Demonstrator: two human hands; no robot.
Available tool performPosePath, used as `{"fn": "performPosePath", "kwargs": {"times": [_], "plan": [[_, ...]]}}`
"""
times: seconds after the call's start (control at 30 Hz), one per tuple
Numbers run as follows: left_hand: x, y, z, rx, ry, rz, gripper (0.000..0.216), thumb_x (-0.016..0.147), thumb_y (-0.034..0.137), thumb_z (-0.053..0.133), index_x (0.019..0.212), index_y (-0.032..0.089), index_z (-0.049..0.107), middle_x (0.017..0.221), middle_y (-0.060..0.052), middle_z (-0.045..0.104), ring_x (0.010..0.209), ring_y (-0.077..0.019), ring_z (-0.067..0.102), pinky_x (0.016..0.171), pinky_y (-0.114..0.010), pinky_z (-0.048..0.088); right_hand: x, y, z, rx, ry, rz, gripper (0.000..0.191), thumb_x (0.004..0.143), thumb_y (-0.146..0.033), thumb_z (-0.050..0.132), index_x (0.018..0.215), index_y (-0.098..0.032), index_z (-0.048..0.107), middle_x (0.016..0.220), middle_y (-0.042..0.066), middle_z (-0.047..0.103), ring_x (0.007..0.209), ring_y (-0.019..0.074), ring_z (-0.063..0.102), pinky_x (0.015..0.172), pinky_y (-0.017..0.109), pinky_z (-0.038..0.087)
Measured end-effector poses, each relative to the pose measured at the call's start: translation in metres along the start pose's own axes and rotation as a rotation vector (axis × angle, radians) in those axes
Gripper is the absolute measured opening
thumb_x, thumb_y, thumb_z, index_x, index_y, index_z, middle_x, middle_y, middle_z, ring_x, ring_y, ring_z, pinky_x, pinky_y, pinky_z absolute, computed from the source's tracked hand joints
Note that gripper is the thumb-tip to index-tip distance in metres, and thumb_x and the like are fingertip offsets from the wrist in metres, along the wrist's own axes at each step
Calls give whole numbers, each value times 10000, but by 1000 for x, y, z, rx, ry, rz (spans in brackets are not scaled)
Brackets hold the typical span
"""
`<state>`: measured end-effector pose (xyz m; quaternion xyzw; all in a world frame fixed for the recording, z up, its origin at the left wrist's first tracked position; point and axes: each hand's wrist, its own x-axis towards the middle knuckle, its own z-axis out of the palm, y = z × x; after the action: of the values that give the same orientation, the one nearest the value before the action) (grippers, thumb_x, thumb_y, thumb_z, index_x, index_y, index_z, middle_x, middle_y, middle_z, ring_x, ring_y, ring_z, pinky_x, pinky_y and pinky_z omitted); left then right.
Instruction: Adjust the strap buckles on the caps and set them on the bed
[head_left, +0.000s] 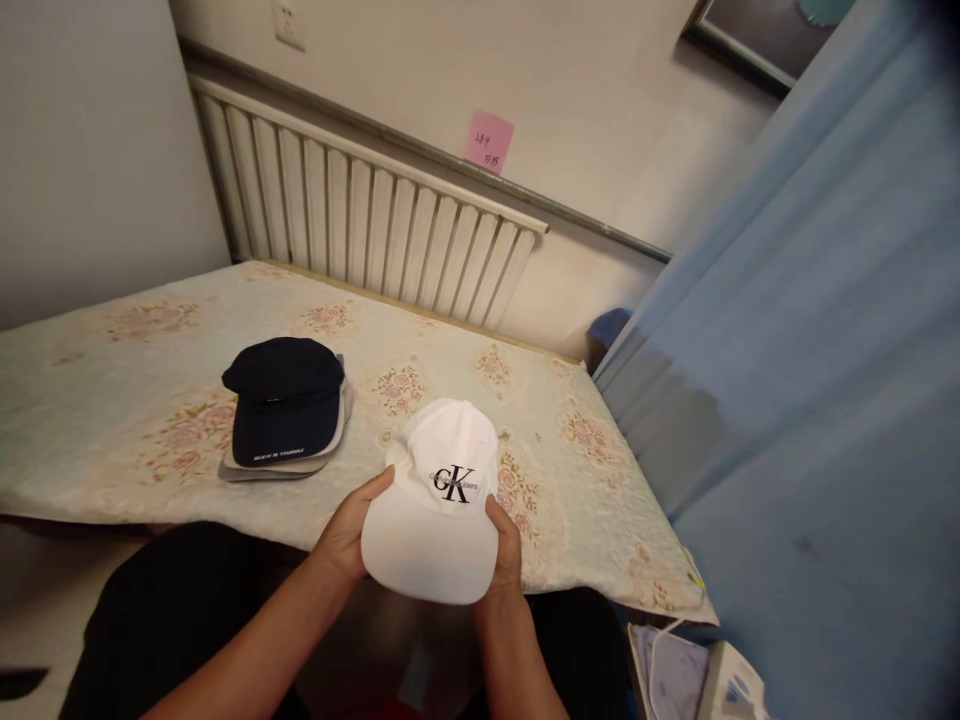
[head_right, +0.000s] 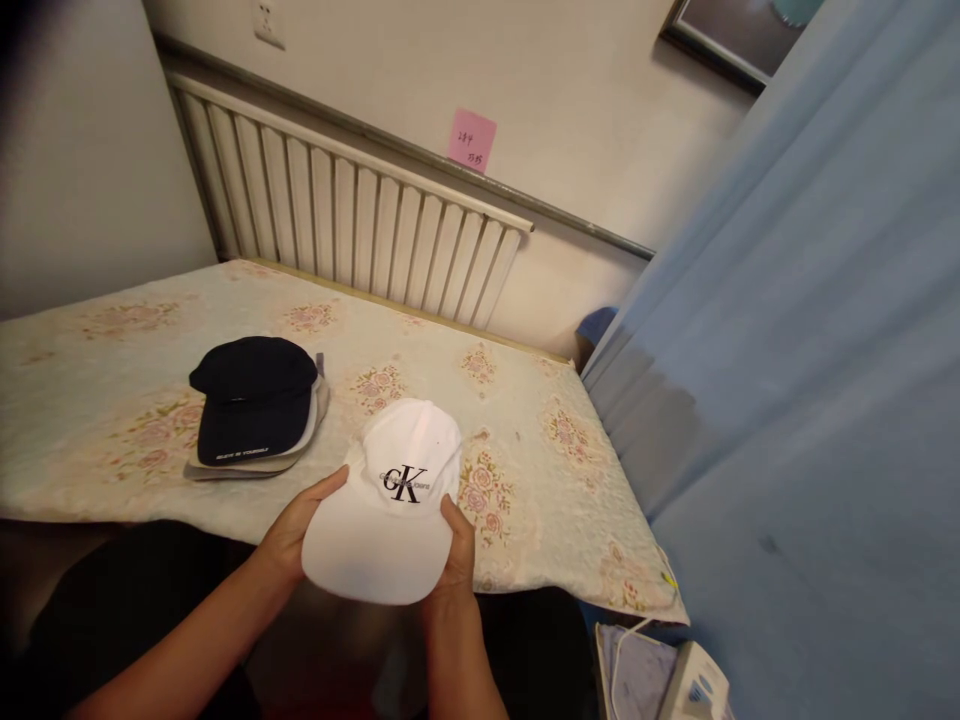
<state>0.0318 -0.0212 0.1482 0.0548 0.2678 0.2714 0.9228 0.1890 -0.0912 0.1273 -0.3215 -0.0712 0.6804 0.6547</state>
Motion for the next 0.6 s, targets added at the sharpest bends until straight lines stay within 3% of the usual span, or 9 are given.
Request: {"fn": "performPosePath", "kwargs": {"times": [0.2, 0.33, 0.47, 0.6], "plan": [[12, 0, -6, -4, -23, 15, 615, 882, 456, 465, 1338, 44, 444, 976, -197, 722, 927, -343, 679, 885, -506, 490, 14, 4, -12, 67, 72, -38, 364, 767, -365, 600, 979, -86, 698, 958, 131, 742, 977, 288, 671, 891, 459, 506], [21, 0, -3, -16, -1, 165, 565, 906, 402, 446, 1347, 49, 431, 999, -192, 718, 927, -318, 684, 901, -474, 493, 23, 19, -20, 164, 107, -190, 351, 767, -319, 617, 1033, -98, 681, 994, 111, 738, 969, 265, 677, 963, 455, 468], [34, -4, -5, -19, -21, 267, 528, 913, 345, 456, 1343, 40, 433, 992, -188, 720, 916, -298, 689, 896, -443, 508, 20, 38, -11, 220, 81, -300, 367, 774, -264, 629, 1123, -149, 639, 1072, 77, 720, 1041, 233, 652, 1019, 443, 426], [43, -11, -11, -1, 30, 343, 511, 898, 265, 501, 1355, 54, 417, 977, -170, 727, 881, -282, 699, 883, -421, 523, 13, 52, 1, 225, 36, -268, 474, 770, -215, 634, 1236, -181, 557, 1124, 63, 701, 1068, 219, 639, 1030, 441, 416]]}}
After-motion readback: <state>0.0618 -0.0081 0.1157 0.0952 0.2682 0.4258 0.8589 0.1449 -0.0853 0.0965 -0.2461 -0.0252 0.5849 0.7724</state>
